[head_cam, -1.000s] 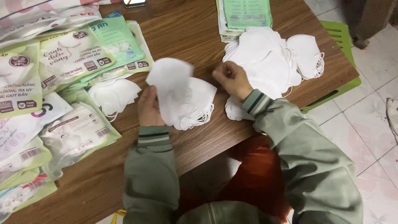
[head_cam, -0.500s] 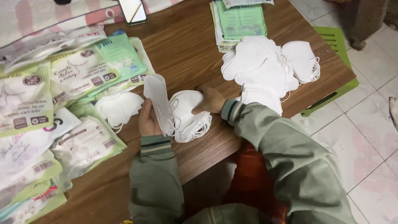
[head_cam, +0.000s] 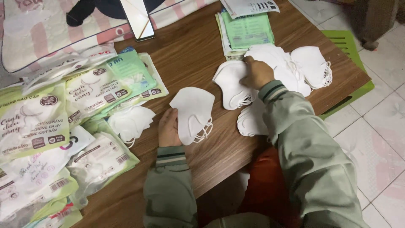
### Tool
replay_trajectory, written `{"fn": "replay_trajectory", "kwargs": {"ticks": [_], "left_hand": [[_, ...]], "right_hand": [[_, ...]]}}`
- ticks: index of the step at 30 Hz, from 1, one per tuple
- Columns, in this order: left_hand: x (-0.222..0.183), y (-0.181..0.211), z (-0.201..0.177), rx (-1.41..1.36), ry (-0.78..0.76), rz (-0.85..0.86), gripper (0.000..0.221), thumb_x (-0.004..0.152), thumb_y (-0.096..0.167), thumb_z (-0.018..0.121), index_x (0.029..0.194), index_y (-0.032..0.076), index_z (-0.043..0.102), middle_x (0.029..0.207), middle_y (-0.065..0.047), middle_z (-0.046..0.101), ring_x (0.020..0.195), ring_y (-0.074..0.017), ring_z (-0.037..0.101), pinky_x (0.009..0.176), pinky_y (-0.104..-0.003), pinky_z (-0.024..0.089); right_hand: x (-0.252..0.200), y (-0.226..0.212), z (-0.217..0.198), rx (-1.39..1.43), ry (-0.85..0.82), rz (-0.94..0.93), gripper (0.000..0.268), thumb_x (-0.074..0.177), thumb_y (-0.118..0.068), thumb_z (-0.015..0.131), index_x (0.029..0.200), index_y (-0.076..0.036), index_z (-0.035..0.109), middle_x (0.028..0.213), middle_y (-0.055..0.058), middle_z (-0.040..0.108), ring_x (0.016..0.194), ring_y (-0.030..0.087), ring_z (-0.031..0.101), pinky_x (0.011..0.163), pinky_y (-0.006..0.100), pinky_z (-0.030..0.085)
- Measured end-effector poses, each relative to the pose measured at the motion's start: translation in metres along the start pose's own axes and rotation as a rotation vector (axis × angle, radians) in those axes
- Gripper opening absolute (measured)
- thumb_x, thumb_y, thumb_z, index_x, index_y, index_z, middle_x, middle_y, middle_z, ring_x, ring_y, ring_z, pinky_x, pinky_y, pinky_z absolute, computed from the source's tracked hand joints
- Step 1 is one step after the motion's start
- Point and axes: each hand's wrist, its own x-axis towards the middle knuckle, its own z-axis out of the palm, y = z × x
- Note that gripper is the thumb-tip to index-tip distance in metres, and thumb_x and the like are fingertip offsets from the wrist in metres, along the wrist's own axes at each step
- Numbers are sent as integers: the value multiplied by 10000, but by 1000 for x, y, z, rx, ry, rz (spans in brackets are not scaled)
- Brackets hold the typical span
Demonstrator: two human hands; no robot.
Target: Stacking individual face masks from one pile to another on a wooden table
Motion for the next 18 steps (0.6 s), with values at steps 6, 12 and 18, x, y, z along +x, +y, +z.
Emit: {"fn": "replay_trajectory", "kwargs": {"ticks": [6, 12, 18], "left_hand": [[11, -11, -13, 182, 48, -30, 113, 1009, 147, 682, 1021, 45, 635, 925, -89, 695, 851, -209, 701, 756, -347, 622], [11, -14, -16, 403, 83, -21, 187, 1015, 226, 703, 1044, 48, 659, 914, -41, 639, 860, -166, 664, 755, -324, 607], [3, -11, -5, 516, 73, 16, 155, 1023, 203, 687, 1021, 48, 682, 875, -31, 580, 843, -155, 617, 729, -291, 574]], "right_hand": [[-6, -7, -3, -20, 82, -5, 782, 770, -259, 874, 1449, -93, 523, 1247, 257, 682, 1150, 469, 666, 932, 577, 558], [-10, -18, 3, -184, 112, 40, 715, 757, -298, 899, 1372, -82, 606, 1250, 209, 671, 1121, 428, 681, 889, 550, 588], [-5, -9, 19, -280, 194, -4, 642, 766, -287, 874, 1323, -91, 621, 1383, 164, 572, 1264, 416, 551, 945, 563, 531]]}}
